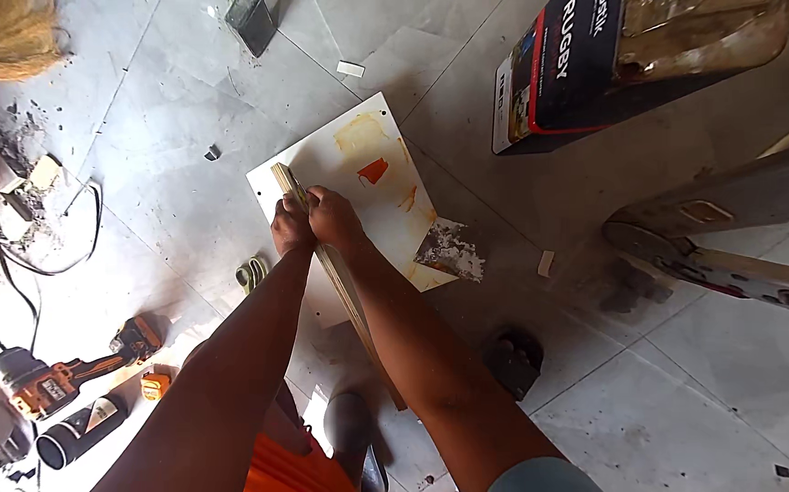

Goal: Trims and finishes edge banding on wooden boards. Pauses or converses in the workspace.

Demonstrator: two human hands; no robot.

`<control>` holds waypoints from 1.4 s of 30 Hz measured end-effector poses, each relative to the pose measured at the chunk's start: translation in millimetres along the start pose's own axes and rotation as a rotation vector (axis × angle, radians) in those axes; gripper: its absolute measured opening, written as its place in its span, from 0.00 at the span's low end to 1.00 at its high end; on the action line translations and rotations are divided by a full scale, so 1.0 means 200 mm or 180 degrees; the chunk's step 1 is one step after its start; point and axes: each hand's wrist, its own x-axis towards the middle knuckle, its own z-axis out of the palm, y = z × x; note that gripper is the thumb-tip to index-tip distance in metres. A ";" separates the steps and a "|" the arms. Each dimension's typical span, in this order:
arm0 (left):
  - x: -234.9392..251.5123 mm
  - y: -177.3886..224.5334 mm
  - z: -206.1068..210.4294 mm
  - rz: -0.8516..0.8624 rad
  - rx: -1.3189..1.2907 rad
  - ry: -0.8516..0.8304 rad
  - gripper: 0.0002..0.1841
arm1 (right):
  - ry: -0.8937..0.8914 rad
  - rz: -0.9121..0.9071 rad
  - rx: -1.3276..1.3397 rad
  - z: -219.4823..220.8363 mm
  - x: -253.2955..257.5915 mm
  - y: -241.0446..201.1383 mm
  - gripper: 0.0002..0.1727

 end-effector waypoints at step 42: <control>-0.02 0.02 -0.02 -0.0052 0.0025 -0.0058 0.33 | -0.0370 0.0548 0.0121 -0.01 -0.36 0.19 0.23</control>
